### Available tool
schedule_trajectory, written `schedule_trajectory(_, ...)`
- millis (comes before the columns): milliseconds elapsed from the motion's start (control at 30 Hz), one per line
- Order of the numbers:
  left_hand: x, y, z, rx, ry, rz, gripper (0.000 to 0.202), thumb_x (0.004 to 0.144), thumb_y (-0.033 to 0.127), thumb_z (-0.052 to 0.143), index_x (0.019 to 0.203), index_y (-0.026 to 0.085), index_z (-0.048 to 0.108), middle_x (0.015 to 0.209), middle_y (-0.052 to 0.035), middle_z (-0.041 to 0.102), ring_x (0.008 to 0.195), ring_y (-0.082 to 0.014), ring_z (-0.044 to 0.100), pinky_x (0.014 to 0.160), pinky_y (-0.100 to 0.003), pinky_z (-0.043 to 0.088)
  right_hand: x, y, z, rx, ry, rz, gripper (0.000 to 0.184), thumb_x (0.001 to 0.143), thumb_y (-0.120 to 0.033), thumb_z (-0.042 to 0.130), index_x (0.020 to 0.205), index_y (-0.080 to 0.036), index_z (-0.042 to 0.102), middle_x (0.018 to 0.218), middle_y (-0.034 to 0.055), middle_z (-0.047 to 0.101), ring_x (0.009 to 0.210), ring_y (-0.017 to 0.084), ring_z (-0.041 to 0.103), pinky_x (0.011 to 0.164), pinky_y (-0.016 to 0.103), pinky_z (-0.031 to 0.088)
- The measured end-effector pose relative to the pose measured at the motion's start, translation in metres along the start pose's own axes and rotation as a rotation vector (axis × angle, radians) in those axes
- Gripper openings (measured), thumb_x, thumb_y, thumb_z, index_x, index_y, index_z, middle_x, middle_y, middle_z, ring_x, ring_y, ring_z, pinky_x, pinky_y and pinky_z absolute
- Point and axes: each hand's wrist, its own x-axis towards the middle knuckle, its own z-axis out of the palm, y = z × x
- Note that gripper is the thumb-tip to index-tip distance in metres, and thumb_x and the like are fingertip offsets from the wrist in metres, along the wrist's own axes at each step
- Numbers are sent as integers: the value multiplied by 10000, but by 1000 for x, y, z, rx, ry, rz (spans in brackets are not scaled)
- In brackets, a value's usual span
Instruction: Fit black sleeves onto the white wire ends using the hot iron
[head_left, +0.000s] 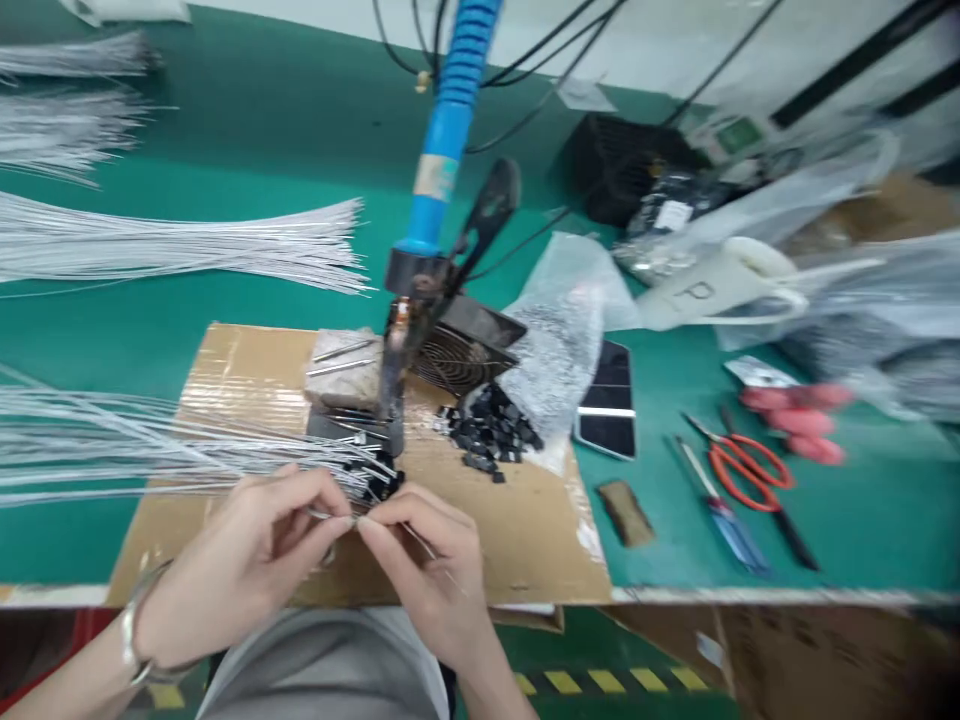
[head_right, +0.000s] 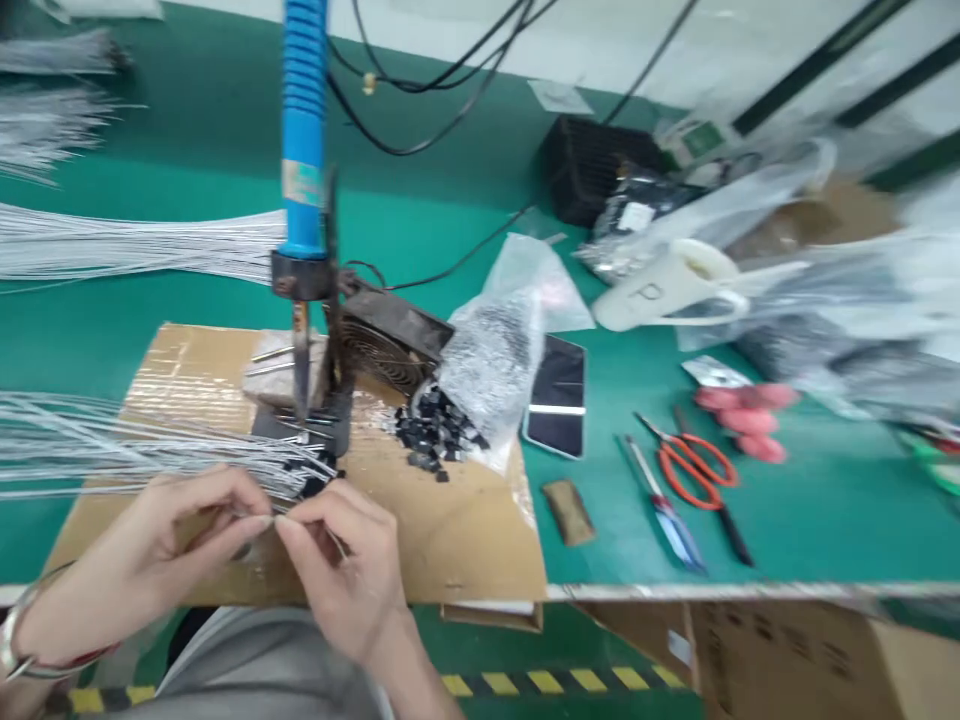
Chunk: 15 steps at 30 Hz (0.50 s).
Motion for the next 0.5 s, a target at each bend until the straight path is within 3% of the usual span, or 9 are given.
schedule_trajectory(100, 4, -15, 3, -71, 48, -81, 309, 1015, 422, 541, 849, 210, 692, 693, -3, 670, 611, -149, 588, 529, -221, 416, -3, 11, -21, -192, 219, -62, 227, 989, -256, 687, 774, -218, 748, 652, -31, 687, 564, 125, 648, 544, 222, 493)
schedule_trajectory(167, 8, -24, 2, -79, 83, -144, 326, 991, 469, 563, 872, 206, 713, 750, -29, 724, 663, -171, 639, 538, -230, 429, -6, 25, -52, -321, 445, -84, 365, 1087, -259, 508, 797, -224, 727, 681, -22, 714, 593, 134, 684, 603, 242, 535)
schedule_trajectory(200, 10, -28, 1, -82, 89, -161, 332, 975, 491, 583, 885, 205, 726, 783, -40, 747, 693, -183, 662, 548, -235, 441, -9, 33, -72, -381, 543, -88, 417, 1112, -249, 430, 794, -220, 699, 773, 12, 754, 742, 166, 742, 720, 278, 569)
schedule_trajectory(267, 13, -33, -1, -96, 107, -180, 343, 940, 526, 626, 897, 208, 745, 831, -51, 775, 739, -204, 693, 566, -243, 467, -12, 48, -112, -517, 710, -107, 341, 1119, -273, 401, 933, -213, 681, 1005, 77, 789, 1008, 223, 755, 915, 367, 562)
schedule_trajectory(367, 17, -38, -3, -125, 152, -192, 341, 904, 543, 660, 883, 217, 754, 853, -50, 790, 756, -212, 710, 591, -246, 510, -13, 65, -158, -732, 699, -99, 246, 1089, -321, 467, 1014, -216, 677, 1239, 132, 775, 1344, 308, 632, 1122, 499, 454)
schedule_trajectory(500, 22, -42, -3, -143, 196, -173, 295, 870, 516, 694, 857, 228, 756, 809, -31, 780, 723, -197, 710, 623, -235, 549, -13, 75, -174, -918, 577, -76, 236, 1083, -332, 457, 1033, -236, 666, 1326, 114, 759, 1479, 307, 522, 1178, 530, 418)
